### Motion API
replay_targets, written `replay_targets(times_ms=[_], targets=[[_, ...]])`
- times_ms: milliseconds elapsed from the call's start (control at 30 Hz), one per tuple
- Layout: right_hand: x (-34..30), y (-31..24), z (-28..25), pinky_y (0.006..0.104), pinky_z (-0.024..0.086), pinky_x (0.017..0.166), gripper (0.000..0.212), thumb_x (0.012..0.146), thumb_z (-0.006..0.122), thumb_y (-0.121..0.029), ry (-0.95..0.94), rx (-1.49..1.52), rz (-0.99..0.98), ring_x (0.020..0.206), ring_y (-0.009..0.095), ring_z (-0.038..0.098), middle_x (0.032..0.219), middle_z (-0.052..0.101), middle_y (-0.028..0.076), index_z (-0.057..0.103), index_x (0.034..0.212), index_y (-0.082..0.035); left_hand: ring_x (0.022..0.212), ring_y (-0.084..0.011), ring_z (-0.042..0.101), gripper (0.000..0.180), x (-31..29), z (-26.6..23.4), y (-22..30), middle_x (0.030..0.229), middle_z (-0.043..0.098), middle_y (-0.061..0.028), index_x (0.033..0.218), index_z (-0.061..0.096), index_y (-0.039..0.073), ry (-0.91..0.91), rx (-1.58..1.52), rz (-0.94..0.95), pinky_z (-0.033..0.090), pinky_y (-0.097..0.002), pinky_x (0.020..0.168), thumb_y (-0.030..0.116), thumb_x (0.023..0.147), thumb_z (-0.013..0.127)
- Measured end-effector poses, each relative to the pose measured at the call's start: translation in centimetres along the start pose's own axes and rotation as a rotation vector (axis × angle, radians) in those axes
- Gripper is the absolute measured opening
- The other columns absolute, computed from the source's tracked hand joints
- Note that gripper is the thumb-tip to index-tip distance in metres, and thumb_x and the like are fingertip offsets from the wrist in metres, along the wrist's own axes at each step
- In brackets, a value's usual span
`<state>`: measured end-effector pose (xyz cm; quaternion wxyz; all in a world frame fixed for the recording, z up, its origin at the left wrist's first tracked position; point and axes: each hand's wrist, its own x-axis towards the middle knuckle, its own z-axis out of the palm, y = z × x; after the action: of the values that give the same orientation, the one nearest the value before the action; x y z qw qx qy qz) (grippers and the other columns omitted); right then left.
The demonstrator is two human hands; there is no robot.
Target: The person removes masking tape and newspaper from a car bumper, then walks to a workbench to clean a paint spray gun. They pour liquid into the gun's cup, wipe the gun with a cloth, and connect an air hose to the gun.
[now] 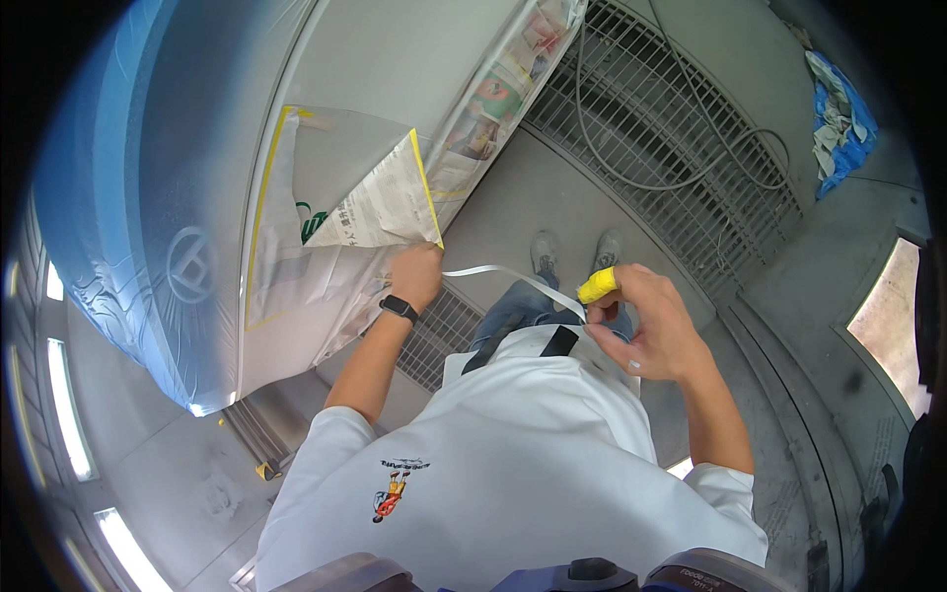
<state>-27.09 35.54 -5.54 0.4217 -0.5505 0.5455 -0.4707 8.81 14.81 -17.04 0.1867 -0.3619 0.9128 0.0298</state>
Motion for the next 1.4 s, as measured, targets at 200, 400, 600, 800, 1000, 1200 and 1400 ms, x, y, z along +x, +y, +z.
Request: replay_targets(times_ms=[200,400,600,800,1000,1200,1400], targets=[[0.0,1.1,0.0,0.0367,0.051,0.071,0.03,0.073,0.075,0.002,0.0,0.011,0.045,0.073,0.027,0.064,0.078,0.07,0.005,0.055,0.095,-0.004,0.081,-0.037,0.072,0.015,2.4,5.5,0.3,0.086,0.072,-0.0157,0.084,0.072,0.006,-0.092,0.026,-0.013,0.058,-0.0474,0.07,0.012,0.088,0.059],[-0.1,2.7,-0.2,0.0328,0.052,0.067,0.028,0.076,0.073,0.002,0.09,0.006,0.194,0.07,0.023,0.065,0.077,0.07,0.006,0.054,0.096,-0.003,0.092,-0.0373,0.073,0.028,4.3,8.8,-0.1,0.105,0.073,-0.0179,0.113,0.07,0.004,-0.159,-0.042,-0.151,0.059,-0.047,0.078,0.01,0.09,0.058],[2.1,6.4,0.5,0.0271,0.051,0.068,0.03,0.08,0.074,-0.002,0.27,0.08,0.291,0.066,0.012,0.059,0.077,0.07,0.004,0.057,0.105,-0.001,0.11,-0.0442,0.067,0.071,4.5,9.7,-0.5,0.123,0.066,-0.0308,0.156,0.04,0.005,-0.101,-0.326,-0.438,0.054,-0.0503,0.094,0.02,0.09,0.062],[11.5,13.9,2.5,0.026,0.052,0.069,0.035,0.083,0.075,-0.01,0.499,0.146,0.33,0.069,0.008,0.06,0.083,0.071,0.003,0.058,0.111,0.0,0.113,-0.0491,0.064,0.086,3.3,10.9,-1.0,0.126,0.064,-0.0355,0.162,0.025,0.006,-0.153,-0.425,-0.581,0.052,-0.0521,0.097,0.027,0.089,0.065],[22.4,22.0,4.6,0.0275,0.053,0.067,0.039,0.084,0.08,-0.01,0.527,0.451,0.506,0.077,0.012,0.066,0.093,0.072,0.007,0.056,0.113,0.0,0.103,-0.0503,0.068,0.097,3.5,11.6,-0.7,0.11,0.07,-0.0343,0.165,0.012,0.006,-0.191,-0.491,-0.663,0.054,-0.0527,0.093,0.03,0.089,0.067],[30.0,29.5,6.8,0.0334,0.055,0.084,0.049,0.075,0.087,-0.017,0.639,0.399,0.688,0.092,0.019,0.072,0.099,0.076,0.009,0.061,0.113,-0.001,0.094,-0.0478,0.07,0.109,5.2,13.7,-1.4,0.093,0.074,-0.0277,0.161,-0.011,-0.002,-0.167,-0.553,-0.754,0.054,-0.0507,0.091,0.028,0.089,0.066],[36.3,34.3,8.4,0.0327,0.058,0.073,0.041,0.079,0.086,-0.01,0.81,0.464,0.794,0.082,0.019,0.071,0.098,0.073,0.011,0.061,0.109,0.002,0.081,-0.037,0.069,0.113,5.2,15.4,-1.9,0.084,0.07,-0.0148,0.163,-0.014,0.002,-0.03,-0.599,-0.812,0.055,-0.0456,0.083,0.027,0.09,0.069]])
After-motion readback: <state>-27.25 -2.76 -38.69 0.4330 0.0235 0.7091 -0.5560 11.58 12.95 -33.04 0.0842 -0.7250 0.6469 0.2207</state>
